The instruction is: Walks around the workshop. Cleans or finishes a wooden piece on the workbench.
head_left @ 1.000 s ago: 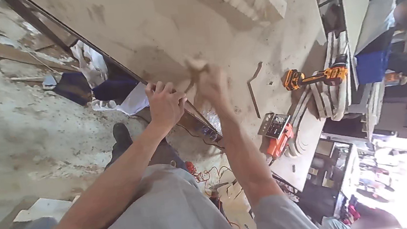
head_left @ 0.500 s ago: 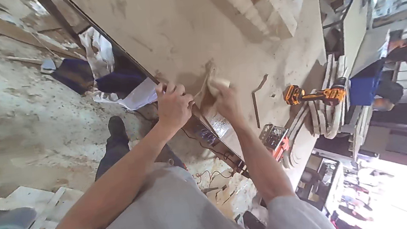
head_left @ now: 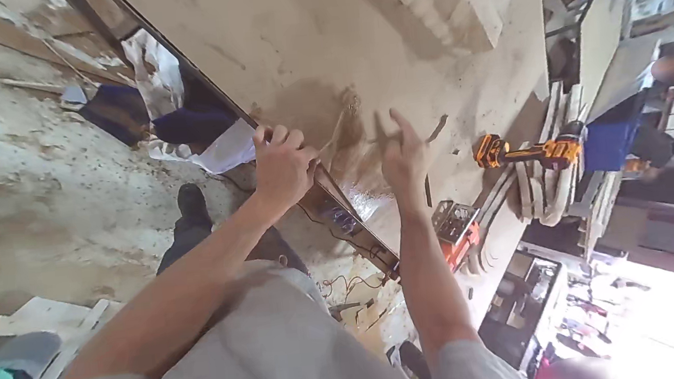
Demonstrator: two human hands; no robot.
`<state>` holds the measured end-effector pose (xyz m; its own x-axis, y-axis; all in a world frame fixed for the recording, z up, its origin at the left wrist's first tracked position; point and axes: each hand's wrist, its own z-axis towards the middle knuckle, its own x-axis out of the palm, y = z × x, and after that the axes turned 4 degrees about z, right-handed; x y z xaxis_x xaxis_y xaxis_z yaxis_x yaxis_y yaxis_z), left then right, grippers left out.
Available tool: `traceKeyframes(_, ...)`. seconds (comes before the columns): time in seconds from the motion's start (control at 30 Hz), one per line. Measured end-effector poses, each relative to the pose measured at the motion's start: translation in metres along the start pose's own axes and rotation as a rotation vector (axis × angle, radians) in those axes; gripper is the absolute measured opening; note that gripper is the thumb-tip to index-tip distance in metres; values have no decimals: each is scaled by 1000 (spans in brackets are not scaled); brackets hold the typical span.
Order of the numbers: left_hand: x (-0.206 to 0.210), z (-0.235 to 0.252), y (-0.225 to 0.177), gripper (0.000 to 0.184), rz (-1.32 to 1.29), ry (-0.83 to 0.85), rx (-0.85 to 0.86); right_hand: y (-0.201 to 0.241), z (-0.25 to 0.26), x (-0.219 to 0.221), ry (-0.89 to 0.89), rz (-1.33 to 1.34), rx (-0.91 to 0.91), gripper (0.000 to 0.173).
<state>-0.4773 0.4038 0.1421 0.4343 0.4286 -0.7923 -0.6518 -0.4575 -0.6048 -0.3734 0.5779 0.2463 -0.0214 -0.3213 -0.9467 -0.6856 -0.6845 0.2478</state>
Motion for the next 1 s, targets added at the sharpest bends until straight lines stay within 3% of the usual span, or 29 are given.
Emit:
traceKeyframes(0.07,2,-5,-2,17,13,-2,-2,8,-5,24,60,-114,-10,45)
traceKeyframes(0.13,0,0,1,16,21,10,7,21,-26,41,69,-7,-79,42)
traceKeyframes(0.2,2,-3,3,19,18,5,16,13,-36,25,50,155,-69,37)
traceKeyframes(0.27,2,-2,4,20,5,-14,19,-5,-21,5,-46,48,-30,40)
traceKeyframes(0.37,0,-2,-1,16,7,0,21,-6,-31,34,21,-59,-30,44)
traceKeyframes(0.47,-3,1,5,17,16,8,24,9,-42,25,16,133,-51,40)
traceKeyframes(0.53,0,-5,0,19,-3,22,27,-5,-37,10,-15,34,30,41)
traceKeyframes(0.63,0,-2,0,17,9,19,28,5,-40,39,51,-44,14,44)
traceKeyframes(0.73,0,-1,6,20,16,28,43,27,-56,35,91,232,-11,39)
traceKeyframes(0.87,-1,-1,5,19,2,17,41,8,-39,19,-50,165,122,43)
traceKeyframes(1.0,-1,1,11,19,-50,18,97,45,-84,33,-21,326,14,38)
